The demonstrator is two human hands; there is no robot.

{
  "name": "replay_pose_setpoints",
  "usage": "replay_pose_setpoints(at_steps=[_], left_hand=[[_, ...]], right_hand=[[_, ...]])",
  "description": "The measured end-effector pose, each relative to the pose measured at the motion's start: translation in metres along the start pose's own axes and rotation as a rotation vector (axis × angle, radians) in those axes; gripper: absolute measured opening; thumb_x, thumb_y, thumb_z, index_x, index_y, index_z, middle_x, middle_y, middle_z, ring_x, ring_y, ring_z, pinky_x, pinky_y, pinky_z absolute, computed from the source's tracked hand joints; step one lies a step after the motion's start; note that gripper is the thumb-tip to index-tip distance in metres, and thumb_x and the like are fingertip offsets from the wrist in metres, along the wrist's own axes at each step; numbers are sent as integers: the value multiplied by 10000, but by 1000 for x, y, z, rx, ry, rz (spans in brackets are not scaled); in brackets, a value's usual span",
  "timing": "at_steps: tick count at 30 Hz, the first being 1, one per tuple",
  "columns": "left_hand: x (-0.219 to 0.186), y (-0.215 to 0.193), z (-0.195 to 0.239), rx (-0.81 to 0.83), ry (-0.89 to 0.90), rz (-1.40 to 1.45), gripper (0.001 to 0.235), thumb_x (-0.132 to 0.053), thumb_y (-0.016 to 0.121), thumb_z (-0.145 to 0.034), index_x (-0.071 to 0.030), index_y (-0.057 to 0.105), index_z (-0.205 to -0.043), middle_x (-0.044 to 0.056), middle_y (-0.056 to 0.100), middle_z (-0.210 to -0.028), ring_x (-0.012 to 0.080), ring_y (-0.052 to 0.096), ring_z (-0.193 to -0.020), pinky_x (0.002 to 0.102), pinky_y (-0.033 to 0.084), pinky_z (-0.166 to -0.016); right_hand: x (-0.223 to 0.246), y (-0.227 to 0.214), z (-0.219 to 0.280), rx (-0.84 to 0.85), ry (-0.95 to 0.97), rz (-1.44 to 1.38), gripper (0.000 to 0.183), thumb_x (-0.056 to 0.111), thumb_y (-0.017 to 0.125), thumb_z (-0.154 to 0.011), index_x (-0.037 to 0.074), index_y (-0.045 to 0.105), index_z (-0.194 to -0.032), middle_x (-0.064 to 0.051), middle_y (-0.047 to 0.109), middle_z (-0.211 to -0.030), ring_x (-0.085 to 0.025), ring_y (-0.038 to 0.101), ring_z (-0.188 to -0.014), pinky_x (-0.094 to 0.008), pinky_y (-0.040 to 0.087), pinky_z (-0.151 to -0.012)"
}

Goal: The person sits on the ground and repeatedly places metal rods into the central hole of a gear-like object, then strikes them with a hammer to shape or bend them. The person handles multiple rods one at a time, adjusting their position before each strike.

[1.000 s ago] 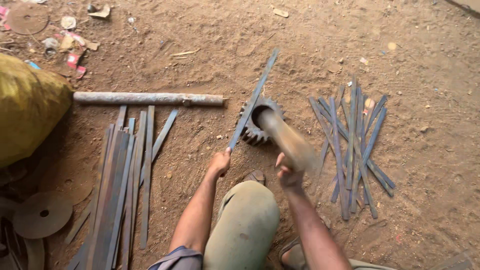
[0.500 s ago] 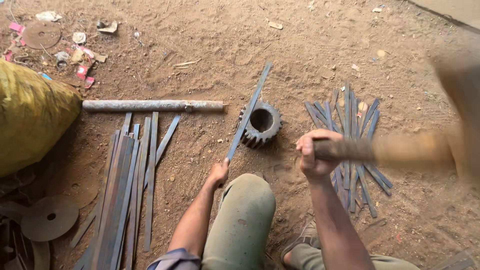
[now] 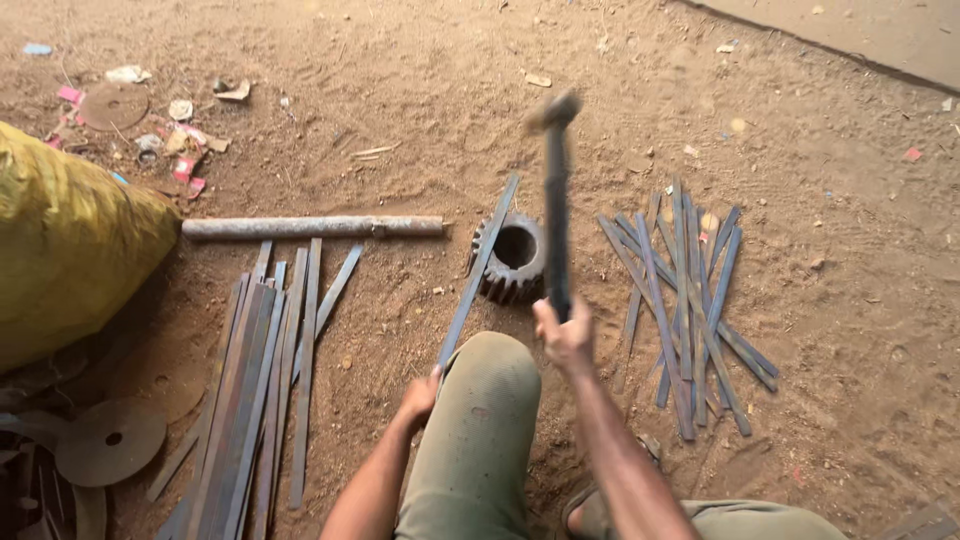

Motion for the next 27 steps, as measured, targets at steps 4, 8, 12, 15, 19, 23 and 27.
replay_pose_setpoints(at_steps=[4,8,12,15,19,23,27], left_hand=[[39,-5,38,93,-42,125,712,-554,443,-1021,84,755,-970,215,765,-850,255,705,-760,438,534,-725],[75,-6,73,139,-137,152,690,-519,435,-1051,75,763,-929,197,741,-813,231,648,-706,422,523,-666],[93,-7,99,144,-187,270,606,-478,464,-1035,51,755,-983,165,782,-861,225,689,-774,409,568,-708],[91,-13,105,133,-148,201,427,-404,469,-987,-79,711,-1122,94,778,-918,219,737,-827,396,590,-760],[100,-20,116,139,-200,165,685,-519,404,-1075,88,718,-1028,203,734,-855,281,664,-755,442,555,-697],[101,-20,114,238,-236,268,650,-552,491,-1002,56,714,-1055,188,738,-861,275,656,-720,438,530,-641],[11,-27,47,74,270,46,721,-597,609,-941,113,732,-945,262,750,-877,316,676,-806,480,555,-708]], right_hand=[[75,-45,-29,-121,-295,-95,203,229,656,-977,85,543,-1065,-8,625,-781,-61,597,-559,-230,549,-470],[96,-46,-56,-116,-572,-177,307,231,645,-1001,103,481,-1227,52,604,-700,-39,605,-565,-227,562,-525],[31,0,-47,-63,-204,-282,203,188,651,-968,86,527,-1091,37,538,-729,-48,521,-533,-257,434,-429],[-45,23,-7,59,326,212,325,254,627,-960,70,528,-1209,21,570,-715,-71,563,-518,-266,505,-399],[-101,21,12,34,465,79,295,286,676,-934,75,634,-1135,8,647,-722,-74,571,-519,-262,488,-437],[-118,2,68,-141,263,-134,317,298,714,-986,-7,629,-1002,4,616,-703,-88,572,-518,-261,460,-462],[-149,-12,150,-284,548,-9,345,323,723,-927,28,619,-1072,-28,560,-623,-142,531,-462,-326,431,-415]])
Point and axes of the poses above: each hand's wrist, its own z-axis away from the middle knuckle, its own y-axis out of the palm, x = y × z, the point moved 5 cm from there along -z, towards the middle knuckle
